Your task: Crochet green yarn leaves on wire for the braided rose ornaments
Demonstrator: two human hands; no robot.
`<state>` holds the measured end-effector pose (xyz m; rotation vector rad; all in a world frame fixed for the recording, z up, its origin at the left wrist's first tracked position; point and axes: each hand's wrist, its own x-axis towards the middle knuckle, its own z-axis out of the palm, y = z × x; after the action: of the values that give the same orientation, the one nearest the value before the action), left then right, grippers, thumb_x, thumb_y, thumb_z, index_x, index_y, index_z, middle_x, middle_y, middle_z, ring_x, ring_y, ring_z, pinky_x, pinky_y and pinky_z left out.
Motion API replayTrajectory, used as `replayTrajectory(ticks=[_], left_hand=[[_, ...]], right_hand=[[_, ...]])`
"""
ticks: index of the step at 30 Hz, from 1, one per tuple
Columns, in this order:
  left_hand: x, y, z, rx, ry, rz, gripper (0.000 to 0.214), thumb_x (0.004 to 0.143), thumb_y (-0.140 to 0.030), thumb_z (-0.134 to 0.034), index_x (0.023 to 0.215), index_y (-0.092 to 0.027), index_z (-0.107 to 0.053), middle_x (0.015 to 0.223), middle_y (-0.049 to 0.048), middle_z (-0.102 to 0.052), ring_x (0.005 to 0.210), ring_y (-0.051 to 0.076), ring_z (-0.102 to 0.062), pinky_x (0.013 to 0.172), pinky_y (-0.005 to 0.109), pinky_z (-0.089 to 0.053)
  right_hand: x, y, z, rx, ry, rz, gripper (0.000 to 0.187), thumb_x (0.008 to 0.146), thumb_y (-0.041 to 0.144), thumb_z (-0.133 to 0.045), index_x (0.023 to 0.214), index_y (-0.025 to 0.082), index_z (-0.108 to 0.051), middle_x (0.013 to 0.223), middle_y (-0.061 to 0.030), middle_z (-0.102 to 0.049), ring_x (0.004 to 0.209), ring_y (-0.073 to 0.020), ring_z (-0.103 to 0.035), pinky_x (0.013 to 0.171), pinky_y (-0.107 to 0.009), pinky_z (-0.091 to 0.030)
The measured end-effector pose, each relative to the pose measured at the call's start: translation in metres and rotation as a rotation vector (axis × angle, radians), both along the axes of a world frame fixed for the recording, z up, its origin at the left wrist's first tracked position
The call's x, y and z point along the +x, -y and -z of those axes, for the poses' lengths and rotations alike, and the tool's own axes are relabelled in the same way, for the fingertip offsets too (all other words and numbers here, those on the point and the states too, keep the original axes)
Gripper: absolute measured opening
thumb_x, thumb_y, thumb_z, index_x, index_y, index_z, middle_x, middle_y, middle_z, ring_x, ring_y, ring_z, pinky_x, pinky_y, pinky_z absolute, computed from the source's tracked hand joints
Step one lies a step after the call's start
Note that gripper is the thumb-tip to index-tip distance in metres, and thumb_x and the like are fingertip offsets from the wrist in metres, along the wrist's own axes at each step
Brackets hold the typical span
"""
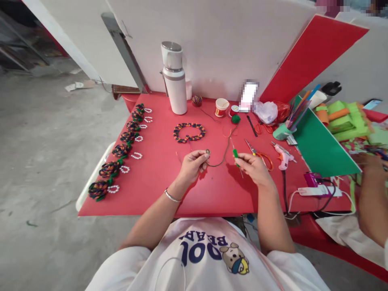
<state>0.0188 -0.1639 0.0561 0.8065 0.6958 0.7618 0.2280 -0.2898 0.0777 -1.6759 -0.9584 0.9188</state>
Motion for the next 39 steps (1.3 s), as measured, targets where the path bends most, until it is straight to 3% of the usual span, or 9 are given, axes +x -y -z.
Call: replayTrajectory(ticks=[5, 13, 21, 32, 39], left_hand=[[0.002, 0.0, 0.002, 0.014, -0.044, -0.019, 0.043, 0.055, -0.044, -0.091, 0.077, -0.015, -0.068, 0.057, -0.0025, -0.064, 0.039, 0.005, -0.047, 0.035, 0.017, -0.031], [0.001, -0.001, 0.004, 0.026, -0.024, -0.009, 0.041, 0.06, -0.043, -0.09, 0.079, -0.014, -0.069, 0.059, -0.002, -0.064, 0.04, 0.004, -0.047, 0.035, 0.016, -0.032], [0.001, -0.001, 0.007, 0.024, -0.004, -0.009, 0.039, 0.062, -0.041, -0.089, 0.082, -0.014, -0.071, 0.059, -0.0016, -0.064, 0.04, 0.005, -0.048, 0.036, 0.016, -0.033], [0.002, -0.002, 0.013, 0.04, 0.006, -0.012, 0.037, 0.065, -0.039, -0.088, 0.087, -0.013, -0.073, 0.06, -0.0012, -0.065, 0.041, 0.005, -0.049, 0.037, 0.017, -0.033], [0.003, 0.0, 0.009, 0.047, -0.019, -0.009, 0.036, 0.062, -0.038, -0.088, 0.085, -0.013, -0.073, 0.058, -0.0016, -0.065, 0.04, 0.005, -0.048, 0.037, 0.017, -0.033]], right_hand=[[-0.024, -0.008, 0.004, 0.022, -0.047, -0.105, 0.03, 0.081, 0.048, -0.075, 0.095, 0.021, -0.076, 0.077, 0.001, -0.07, 0.06, -0.0096, -0.05, 0.059, -0.024, -0.04], [-0.035, -0.004, 0.003, 0.015, 0.0, -0.164, 0.026, 0.087, 0.046, -0.069, 0.093, 0.021, -0.073, 0.073, 0.0024, -0.063, 0.064, -0.0111, -0.051, 0.061, -0.025, -0.04], [-0.042, -0.007, 0.002, -0.004, 0.089, -0.194, 0.027, 0.088, 0.044, -0.068, 0.096, 0.02, -0.074, 0.068, 0.0039, -0.06, 0.06, -0.0108, -0.049, 0.059, -0.025, -0.039], [-0.048, -0.006, 0.001, -0.01, 0.141, -0.205, 0.026, 0.087, 0.04, -0.067, 0.1, 0.019, -0.077, 0.077, -0.0006, -0.072, 0.066, -0.0137, -0.059, 0.064, -0.026, -0.045], [-0.048, -0.006, 0.002, -0.014, 0.146, -0.202, 0.029, 0.086, 0.044, -0.068, 0.098, 0.019, -0.076, 0.072, 0.0012, -0.067, 0.064, -0.0131, -0.055, 0.062, -0.026, -0.042]])
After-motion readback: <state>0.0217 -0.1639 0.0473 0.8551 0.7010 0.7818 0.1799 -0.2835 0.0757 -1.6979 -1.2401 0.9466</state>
